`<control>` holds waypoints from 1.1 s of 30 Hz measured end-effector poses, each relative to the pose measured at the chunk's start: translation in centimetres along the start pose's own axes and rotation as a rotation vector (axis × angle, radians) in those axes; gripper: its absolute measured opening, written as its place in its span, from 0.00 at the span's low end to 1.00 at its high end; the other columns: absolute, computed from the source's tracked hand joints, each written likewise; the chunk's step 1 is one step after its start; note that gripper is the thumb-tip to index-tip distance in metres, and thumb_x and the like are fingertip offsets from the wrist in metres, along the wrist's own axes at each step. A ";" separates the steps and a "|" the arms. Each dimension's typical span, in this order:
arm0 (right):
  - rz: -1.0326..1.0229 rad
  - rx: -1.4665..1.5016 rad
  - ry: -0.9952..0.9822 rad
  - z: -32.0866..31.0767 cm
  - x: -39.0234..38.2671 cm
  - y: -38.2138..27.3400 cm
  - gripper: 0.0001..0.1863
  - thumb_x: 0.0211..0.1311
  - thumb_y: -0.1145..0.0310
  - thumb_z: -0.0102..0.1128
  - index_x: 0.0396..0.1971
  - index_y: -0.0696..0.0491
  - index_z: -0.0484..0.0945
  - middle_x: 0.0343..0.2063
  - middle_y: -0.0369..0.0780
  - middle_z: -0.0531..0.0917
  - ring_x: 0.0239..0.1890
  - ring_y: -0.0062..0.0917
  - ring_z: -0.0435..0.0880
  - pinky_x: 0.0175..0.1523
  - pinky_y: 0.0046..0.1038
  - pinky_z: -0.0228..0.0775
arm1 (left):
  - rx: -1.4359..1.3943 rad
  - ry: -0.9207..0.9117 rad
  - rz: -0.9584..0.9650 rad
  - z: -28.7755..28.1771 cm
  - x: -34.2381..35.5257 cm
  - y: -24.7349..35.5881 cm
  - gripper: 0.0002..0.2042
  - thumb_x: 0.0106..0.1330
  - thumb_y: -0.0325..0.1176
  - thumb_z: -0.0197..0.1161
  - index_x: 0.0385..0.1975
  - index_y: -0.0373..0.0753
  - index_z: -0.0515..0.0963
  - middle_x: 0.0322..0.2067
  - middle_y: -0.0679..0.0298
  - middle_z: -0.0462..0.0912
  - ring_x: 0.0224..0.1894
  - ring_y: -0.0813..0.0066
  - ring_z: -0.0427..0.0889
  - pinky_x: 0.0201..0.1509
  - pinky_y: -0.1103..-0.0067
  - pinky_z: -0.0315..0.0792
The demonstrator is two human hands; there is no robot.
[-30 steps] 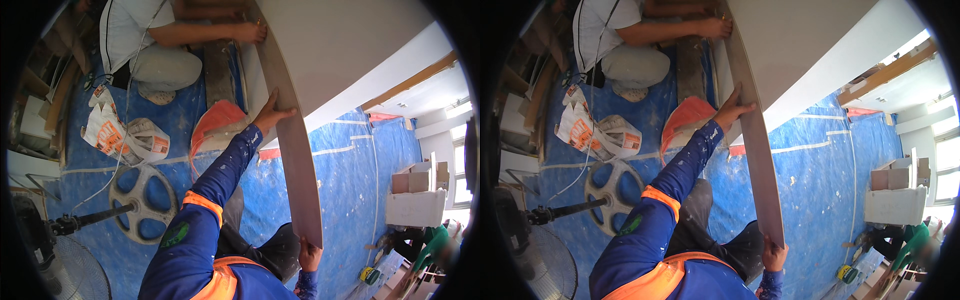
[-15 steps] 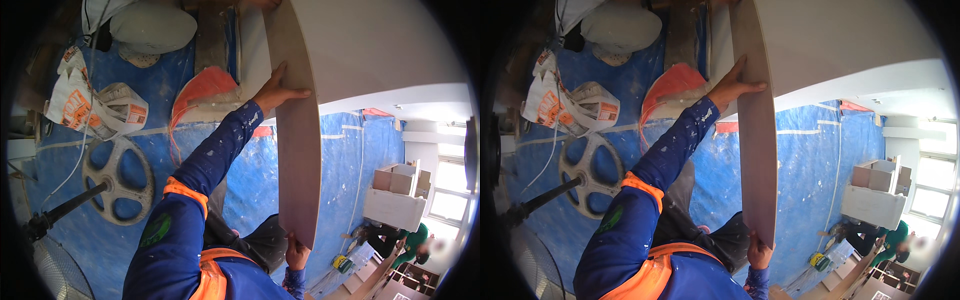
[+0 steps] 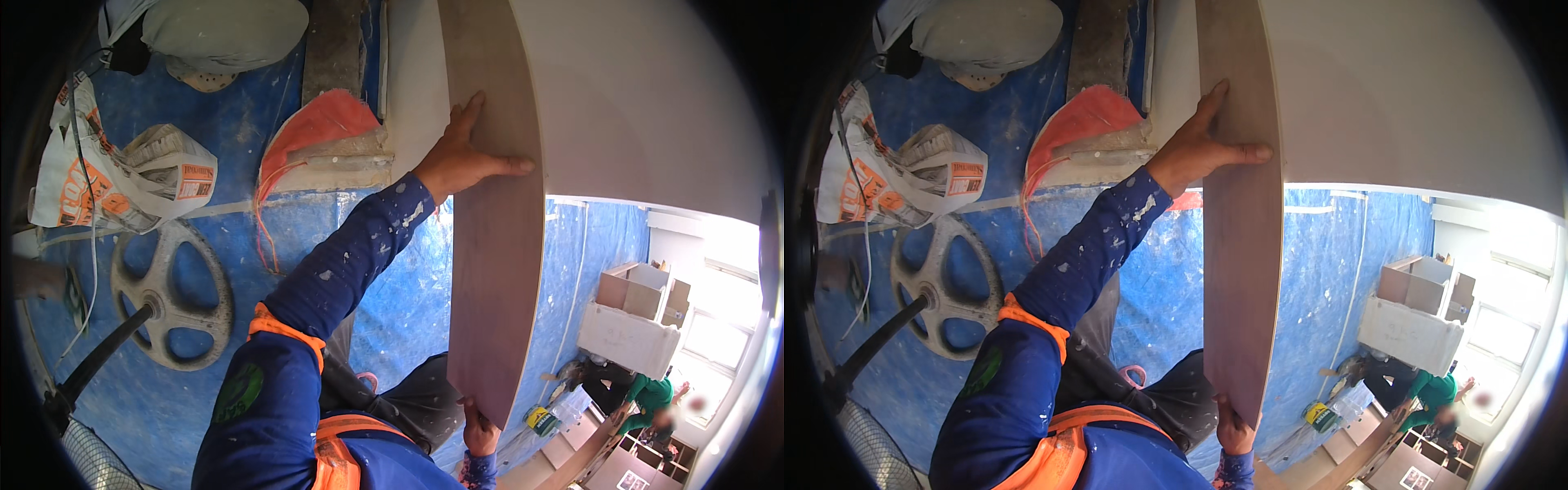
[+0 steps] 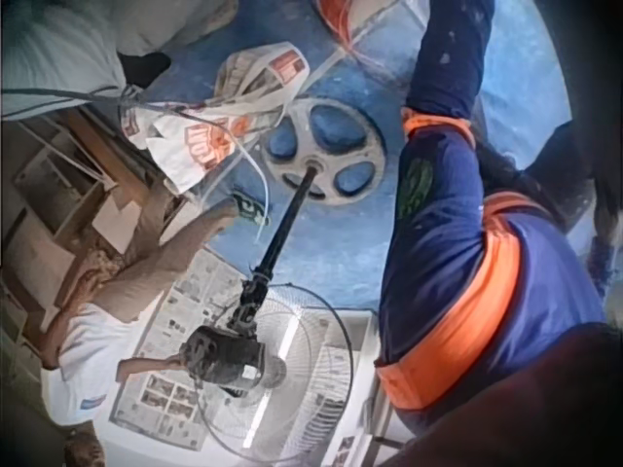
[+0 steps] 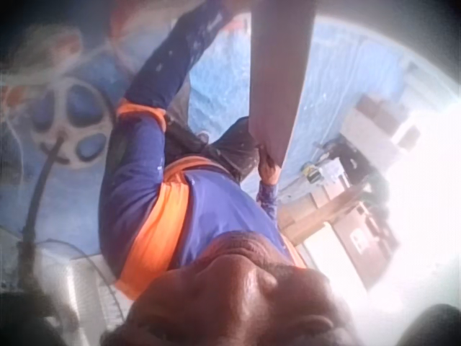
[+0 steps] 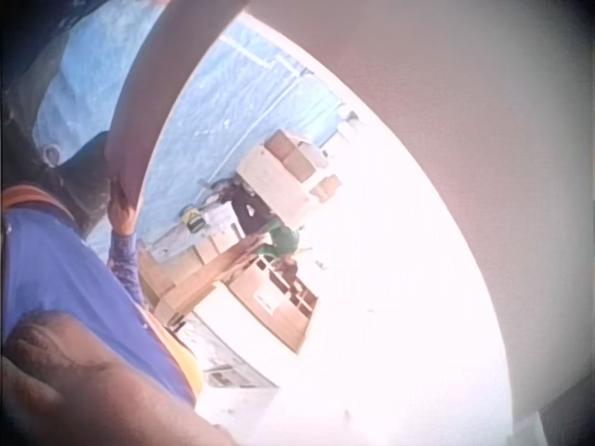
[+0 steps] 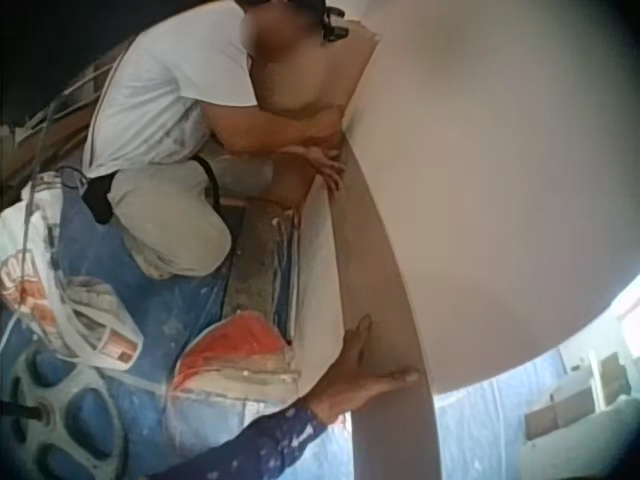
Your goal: The person assists in a cabinet installation by holding a large wooden panel against a wall for measurement and marking. They then retrieve a smaller white panel and hand it to a coworker who is using a power tool to cut or trim the panel.
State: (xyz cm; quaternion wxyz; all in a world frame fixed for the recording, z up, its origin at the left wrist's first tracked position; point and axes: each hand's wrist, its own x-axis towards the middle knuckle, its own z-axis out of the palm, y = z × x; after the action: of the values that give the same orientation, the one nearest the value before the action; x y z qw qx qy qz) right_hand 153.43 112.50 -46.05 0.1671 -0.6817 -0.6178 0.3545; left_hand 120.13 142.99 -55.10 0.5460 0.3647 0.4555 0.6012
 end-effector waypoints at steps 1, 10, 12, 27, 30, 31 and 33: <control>-0.004 -0.020 -0.009 -0.1 0.1 -0.2 0.05 0.66 0.75 0.63 0.34 0.61 0.82 0.28 0.42 0.87 0.32 0.25 0.85 0.40 0.27 0.75 | 0.000 0.002 0.001 0.0 0.0 0.0 0.69 0.40 0.58 0.82 0.76 0.37 0.39 0.73 0.34 0.35 0.78 0.41 0.38 0.78 0.62 0.49; 0.024 -0.012 0.011 0.1 0.1 -0.7 0.04 0.66 0.75 0.63 0.32 0.60 0.83 0.28 0.42 0.87 0.31 0.28 0.86 0.39 0.29 0.75 | 0.042 -0.006 0.025 0.0 0.2 -0.4 0.71 0.38 0.62 0.81 0.77 0.38 0.39 0.73 0.33 0.33 0.78 0.40 0.35 0.78 0.60 0.46; -0.024 -0.071 -0.006 -0.2 0.3 -0.3 0.04 0.65 0.75 0.63 0.32 0.59 0.82 0.28 0.42 0.87 0.31 0.28 0.86 0.39 0.29 0.75 | 0.051 -0.003 0.027 0.0 0.3 -0.5 0.70 0.39 0.62 0.81 0.77 0.38 0.39 0.73 0.33 0.34 0.78 0.40 0.36 0.78 0.60 0.46; 0.030 -0.102 -0.075 -0.3 0.7 -1.9 0.05 0.68 0.77 0.60 0.35 0.61 0.84 0.32 0.41 0.86 0.35 0.27 0.84 0.42 0.28 0.75 | 0.062 0.028 0.055 0.4 0.1 -0.7 0.69 0.39 0.63 0.80 0.76 0.35 0.42 0.73 0.32 0.40 0.77 0.39 0.38 0.78 0.59 0.48; 0.034 -0.067 -0.104 -0.6 0.8 -1.8 0.05 0.68 0.77 0.60 0.36 0.61 0.83 0.33 0.41 0.86 0.36 0.28 0.84 0.43 0.28 0.75 | 0.053 0.035 0.051 0.4 0.1 -1.0 0.69 0.39 0.63 0.80 0.76 0.34 0.42 0.72 0.32 0.40 0.77 0.37 0.39 0.78 0.58 0.48; 0.028 -0.062 -0.120 -0.7 0.9 -1.7 0.05 0.68 0.77 0.60 0.37 0.62 0.83 0.33 0.42 0.86 0.36 0.28 0.84 0.43 0.29 0.75 | 0.054 0.040 0.046 0.4 0.1 -1.0 0.69 0.39 0.63 0.80 0.76 0.34 0.43 0.72 0.32 0.41 0.77 0.37 0.39 0.78 0.58 0.48; 0.054 -0.016 -0.119 -0.5 0.9 -1.8 0.05 0.68 0.78 0.59 0.38 0.62 0.82 0.34 0.43 0.86 0.37 0.28 0.85 0.44 0.29 0.76 | 0.061 0.044 0.035 0.4 0.0 -0.9 0.69 0.38 0.63 0.80 0.76 0.34 0.43 0.72 0.31 0.41 0.76 0.36 0.40 0.78 0.58 0.48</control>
State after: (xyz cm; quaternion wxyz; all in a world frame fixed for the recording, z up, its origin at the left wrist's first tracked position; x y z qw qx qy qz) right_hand 152.48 113.77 -44.71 0.1149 -0.6771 -0.6109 0.3939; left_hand 120.84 143.09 -55.83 0.5137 0.3761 0.4790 0.6043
